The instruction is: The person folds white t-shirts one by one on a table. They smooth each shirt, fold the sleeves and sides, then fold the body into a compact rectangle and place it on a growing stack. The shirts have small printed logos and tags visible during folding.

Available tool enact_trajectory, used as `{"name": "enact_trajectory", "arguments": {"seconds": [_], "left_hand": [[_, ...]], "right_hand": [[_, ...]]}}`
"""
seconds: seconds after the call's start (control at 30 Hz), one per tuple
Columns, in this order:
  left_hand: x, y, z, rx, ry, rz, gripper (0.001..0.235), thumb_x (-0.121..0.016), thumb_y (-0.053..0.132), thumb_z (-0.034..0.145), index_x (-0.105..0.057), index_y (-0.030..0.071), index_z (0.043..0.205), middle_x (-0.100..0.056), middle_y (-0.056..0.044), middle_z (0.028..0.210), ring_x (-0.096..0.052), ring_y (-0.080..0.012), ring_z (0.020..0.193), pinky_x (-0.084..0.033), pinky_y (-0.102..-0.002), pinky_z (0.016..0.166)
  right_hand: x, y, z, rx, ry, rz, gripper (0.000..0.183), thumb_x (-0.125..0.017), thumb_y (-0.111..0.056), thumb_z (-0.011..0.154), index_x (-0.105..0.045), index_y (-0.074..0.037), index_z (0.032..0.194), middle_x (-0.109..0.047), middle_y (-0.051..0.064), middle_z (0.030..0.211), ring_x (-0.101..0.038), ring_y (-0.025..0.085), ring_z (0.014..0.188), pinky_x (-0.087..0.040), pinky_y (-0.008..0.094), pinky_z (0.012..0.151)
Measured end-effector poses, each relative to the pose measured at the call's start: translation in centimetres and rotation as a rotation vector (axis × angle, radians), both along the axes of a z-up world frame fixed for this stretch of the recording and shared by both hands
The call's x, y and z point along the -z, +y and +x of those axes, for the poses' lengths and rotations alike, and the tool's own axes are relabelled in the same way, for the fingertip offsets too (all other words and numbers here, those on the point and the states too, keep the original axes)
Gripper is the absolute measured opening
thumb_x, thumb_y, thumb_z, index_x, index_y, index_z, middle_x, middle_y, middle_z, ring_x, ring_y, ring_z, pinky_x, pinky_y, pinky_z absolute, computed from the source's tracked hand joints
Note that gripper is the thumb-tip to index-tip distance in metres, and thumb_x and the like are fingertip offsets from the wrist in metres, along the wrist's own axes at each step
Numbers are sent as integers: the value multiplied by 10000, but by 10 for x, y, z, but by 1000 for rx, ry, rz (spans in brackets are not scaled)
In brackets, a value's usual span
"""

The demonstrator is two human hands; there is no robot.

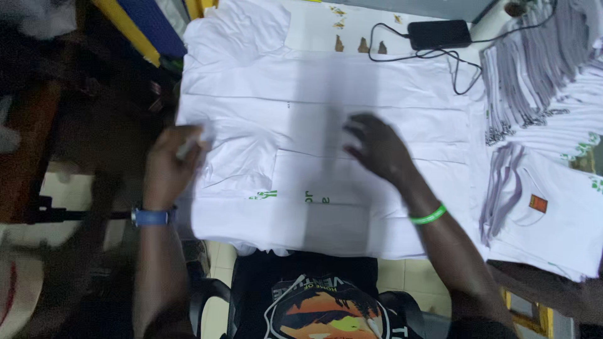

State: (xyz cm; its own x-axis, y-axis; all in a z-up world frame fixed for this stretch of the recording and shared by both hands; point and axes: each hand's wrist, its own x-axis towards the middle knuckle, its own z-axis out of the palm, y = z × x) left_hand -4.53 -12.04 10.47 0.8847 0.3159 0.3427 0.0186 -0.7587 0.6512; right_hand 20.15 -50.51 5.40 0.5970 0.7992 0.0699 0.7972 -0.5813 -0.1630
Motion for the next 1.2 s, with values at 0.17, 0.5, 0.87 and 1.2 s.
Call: {"name": "enact_trajectory", "arguments": {"seconds": [0.17, 0.5, 0.87, 1.2], "left_hand": [[5, -11, -49, 96, 114, 37, 388, -677, 0, 849, -743, 159, 1197, -682, -124, 1309, -609, -433, 1274, -474, -562, 1064], [25, -31, -67, 41, -17, 375, 149, -711, 92, 957, -782, 108, 1087, -682, -80, 1368, -556, -364, 1378, -438, -521, 1170], [20, -46, -74, 28, 120, 114, 145, -594, 151, 1043, -727, 148, 1101, -765, -10, 1137, -685, -265, 1223, -516, -423, 988], [5, -66, -78, 21, -82, -385, 183, -726, 76, 946, -728, 54, 1127, -722, -156, 1227, -646, -415, 1243, -529, -556, 988]], "right_hand": [[-9, 78, -64, -547, 50, 238, 334, -597, -336, 1023, -674, -141, 1283, -650, 121, 1336, -591, 364, 1304, -508, 525, 1049], [11, 135, -94, -761, -16, 273, 251, -700, -264, 989, -690, -199, 1231, -604, 58, 1383, -604, 304, 1275, -498, 486, 1010], [-6, 122, -88, -674, 237, 372, 212, -576, -231, 1060, -690, -96, 1178, -705, 92, 1154, -641, 311, 1231, -494, 461, 1069], [0, 120, -98, -641, 110, 242, 351, -641, -450, 1011, -644, -151, 1195, -629, 71, 1246, -578, 307, 1323, -465, 474, 1089]]}}
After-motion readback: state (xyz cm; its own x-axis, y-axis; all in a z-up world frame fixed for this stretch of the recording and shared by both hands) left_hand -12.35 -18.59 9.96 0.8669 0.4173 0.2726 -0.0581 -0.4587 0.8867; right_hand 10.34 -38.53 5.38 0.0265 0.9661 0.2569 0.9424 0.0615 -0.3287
